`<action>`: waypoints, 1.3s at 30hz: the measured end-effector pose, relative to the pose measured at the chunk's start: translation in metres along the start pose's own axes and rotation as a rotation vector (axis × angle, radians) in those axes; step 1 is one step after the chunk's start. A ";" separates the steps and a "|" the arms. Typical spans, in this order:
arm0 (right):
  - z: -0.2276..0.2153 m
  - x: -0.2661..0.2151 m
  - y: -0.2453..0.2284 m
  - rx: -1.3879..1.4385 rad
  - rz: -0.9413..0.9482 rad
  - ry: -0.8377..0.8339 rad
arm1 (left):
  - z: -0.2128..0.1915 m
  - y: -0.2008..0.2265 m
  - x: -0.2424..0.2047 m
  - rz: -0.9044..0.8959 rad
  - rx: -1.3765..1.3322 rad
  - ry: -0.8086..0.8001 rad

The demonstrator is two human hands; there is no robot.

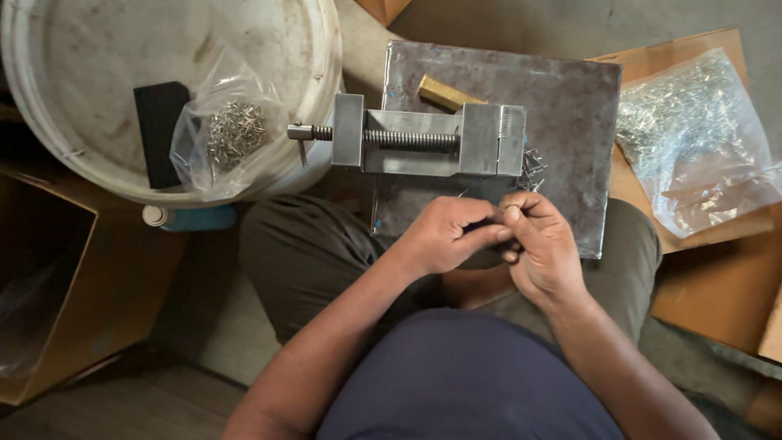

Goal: The person sits on the floor and uses a bench vise to hold and manipulate small metal pins. They repeatedly insert the pins into the vise jaws, tighten the mechanism, and then remove them. At one point, they use a small wooden block to tap the vise. The person also handles a plastic bag containing more pins.

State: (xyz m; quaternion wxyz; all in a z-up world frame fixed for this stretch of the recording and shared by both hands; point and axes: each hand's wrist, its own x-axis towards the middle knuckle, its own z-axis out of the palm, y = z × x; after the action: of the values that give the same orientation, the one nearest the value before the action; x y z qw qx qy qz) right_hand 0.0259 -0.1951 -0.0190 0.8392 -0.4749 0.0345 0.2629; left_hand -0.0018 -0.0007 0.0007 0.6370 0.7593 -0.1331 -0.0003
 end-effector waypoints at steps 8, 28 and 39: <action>0.002 -0.003 -0.016 -0.359 -0.142 -0.041 | -0.001 -0.006 -0.001 -0.011 -0.044 -0.013; 0.068 0.039 -0.100 -1.383 -0.774 -0.122 | -0.005 -0.003 -0.004 -0.112 -0.217 0.065; 0.046 0.042 -0.099 -1.394 -0.828 -0.095 | -0.009 0.006 -0.002 -0.128 -0.247 0.041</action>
State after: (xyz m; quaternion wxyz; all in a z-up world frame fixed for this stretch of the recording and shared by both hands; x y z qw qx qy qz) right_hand 0.1001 -0.1805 0.0703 0.3803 -0.8511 -0.3511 -0.0880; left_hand -0.0030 0.0075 0.0079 0.7270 0.6818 -0.0704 -0.0416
